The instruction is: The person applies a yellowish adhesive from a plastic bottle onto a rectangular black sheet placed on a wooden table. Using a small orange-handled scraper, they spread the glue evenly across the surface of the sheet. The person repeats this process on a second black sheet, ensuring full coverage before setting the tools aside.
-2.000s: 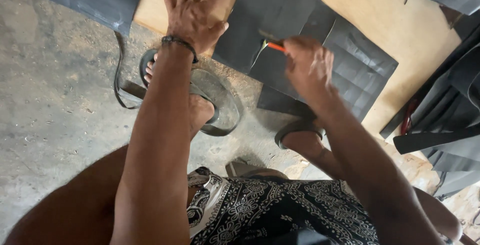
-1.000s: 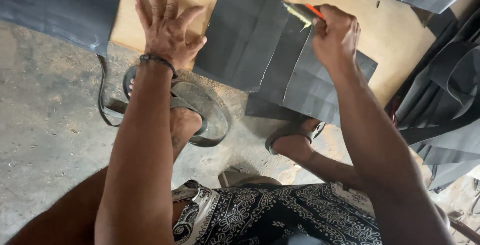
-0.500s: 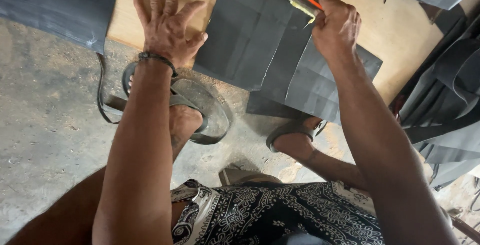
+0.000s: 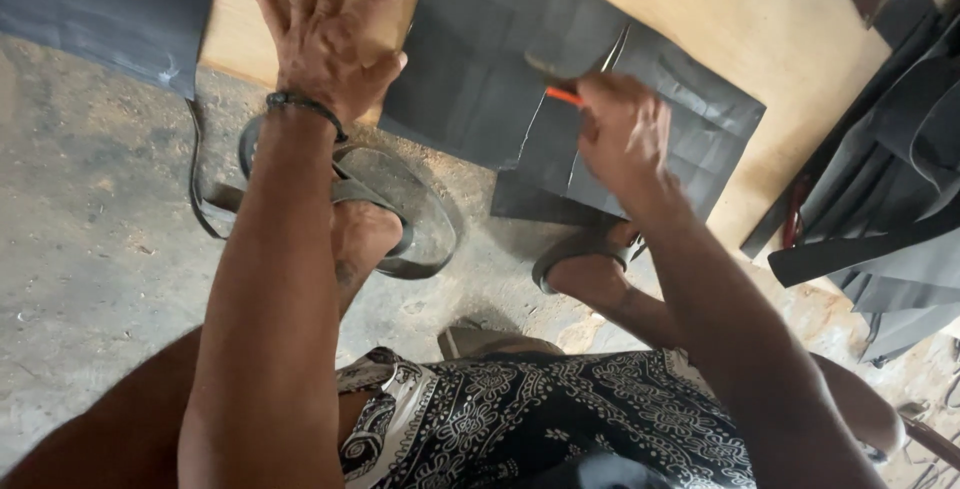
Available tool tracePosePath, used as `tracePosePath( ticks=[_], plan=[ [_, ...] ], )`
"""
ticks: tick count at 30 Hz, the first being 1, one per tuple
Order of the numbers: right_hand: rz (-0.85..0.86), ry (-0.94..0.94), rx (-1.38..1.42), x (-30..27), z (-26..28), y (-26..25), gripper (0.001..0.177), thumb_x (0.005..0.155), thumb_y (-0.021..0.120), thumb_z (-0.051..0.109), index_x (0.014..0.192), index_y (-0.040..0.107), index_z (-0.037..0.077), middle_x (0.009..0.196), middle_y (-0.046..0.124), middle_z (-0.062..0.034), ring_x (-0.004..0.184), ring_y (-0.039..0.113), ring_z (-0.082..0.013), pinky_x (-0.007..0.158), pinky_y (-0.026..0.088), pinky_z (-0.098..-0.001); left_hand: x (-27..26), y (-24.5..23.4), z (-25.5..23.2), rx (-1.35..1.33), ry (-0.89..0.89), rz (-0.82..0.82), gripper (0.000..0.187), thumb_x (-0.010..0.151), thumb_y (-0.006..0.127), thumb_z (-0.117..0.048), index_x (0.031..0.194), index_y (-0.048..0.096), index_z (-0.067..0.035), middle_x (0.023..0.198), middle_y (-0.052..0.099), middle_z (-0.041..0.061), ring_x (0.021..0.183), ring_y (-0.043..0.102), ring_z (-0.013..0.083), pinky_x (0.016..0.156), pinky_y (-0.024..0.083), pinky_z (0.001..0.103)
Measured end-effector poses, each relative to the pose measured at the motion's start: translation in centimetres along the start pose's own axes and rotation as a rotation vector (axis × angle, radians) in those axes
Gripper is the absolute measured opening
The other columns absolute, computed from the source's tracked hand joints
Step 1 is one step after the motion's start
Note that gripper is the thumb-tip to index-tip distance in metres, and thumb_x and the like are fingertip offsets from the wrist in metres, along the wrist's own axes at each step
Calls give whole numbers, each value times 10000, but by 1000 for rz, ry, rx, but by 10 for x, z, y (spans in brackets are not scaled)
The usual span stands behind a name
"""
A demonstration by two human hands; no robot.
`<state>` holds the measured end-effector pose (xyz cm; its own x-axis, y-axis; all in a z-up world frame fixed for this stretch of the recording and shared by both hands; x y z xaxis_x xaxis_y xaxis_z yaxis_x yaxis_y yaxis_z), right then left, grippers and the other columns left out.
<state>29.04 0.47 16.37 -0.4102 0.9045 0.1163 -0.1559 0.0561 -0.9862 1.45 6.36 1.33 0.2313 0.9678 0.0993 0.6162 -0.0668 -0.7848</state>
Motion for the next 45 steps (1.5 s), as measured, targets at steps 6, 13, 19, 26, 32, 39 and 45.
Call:
tracePosePath(
  ticks=[6, 13, 19, 26, 32, 39, 45],
  plan=[
    [55, -14, 58, -24, 57, -14, 294, 786, 637, -119, 1004, 759, 36, 948, 765, -82, 660, 632, -203, 543, 478, -338, -2, -13, -10, -49, -6, -27, 627, 852, 791, -370, 1455, 635, -299, 1607, 392, 315, 1492, 152, 520, 1122, -121, 693],
    [132, -149, 145, -64, 91, -10, 261, 790, 672, -179, 1011, 739, -58, 1083, 781, -220, 765, 729, -241, 572, 578, -307, -2, -13, -9, -58, 20, -31, 594, 864, 858, -293, 1421, 653, -259, 1636, 345, 274, 1497, 105, 490, 1124, -102, 720],
    [191, -83, 361, -51, 63, -41, 439, 686, 583, -177, 1067, 723, -8, 1070, 764, -183, 878, 729, -273, 747, 609, -363, 2, -12, -10, -60, 79, -34, 645, 840, 842, -315, 1455, 675, -219, 1640, 282, 307, 1489, 80, 522, 1108, -49, 788],
    [-94, 65, 167, -4, -67, -49, 237, 859, 602, -212, 1007, 748, -98, 778, 675, -158, 473, 387, -175, 425, 289, -320, -1, -2, 0, -23, 61, -31, 623, 866, 900, -296, 1457, 711, -230, 1722, 157, 201, 1515, -38, 457, 1135, -68, 796],
    [-90, 130, -2, 15, -114, -26, 240, 870, 598, -169, 926, 759, -1, 690, 642, -68, 440, 434, -158, 420, 373, -320, 3, 1, 2, -18, -5, 42, 665, 861, 878, -320, 1485, 661, -240, 1739, 134, 218, 1505, -117, 400, 1130, -125, 757],
    [-64, 149, -17, 21, -122, -15, 313, 820, 554, -180, 956, 777, -7, 695, 671, -72, 430, 448, -140, 397, 395, -291, 3, 4, 6, -27, -41, 33, 647, 863, 845, -362, 1476, 664, -259, 1735, 143, 200, 1516, -85, 408, 1145, -131, 743],
    [-104, 71, 7, 18, -107, -20, 371, 776, 549, -179, 1020, 798, -52, 796, 750, -128, 491, 553, -197, 483, 469, -335, 0, -2, -1, -15, 4, 8, 641, 845, 896, -296, 1453, 716, -199, 1721, 176, 227, 1510, -57, 435, 1134, -86, 774]
  ],
)
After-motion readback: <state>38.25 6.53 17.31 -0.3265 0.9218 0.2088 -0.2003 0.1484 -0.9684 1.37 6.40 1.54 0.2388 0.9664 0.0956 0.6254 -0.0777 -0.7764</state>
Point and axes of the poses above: each hand's wrist, its own x-axis towards the middle knuckle, its own y-axis out of the palm, z = x × y, the point moved 7 cm from there along x, towards the middle knuckle
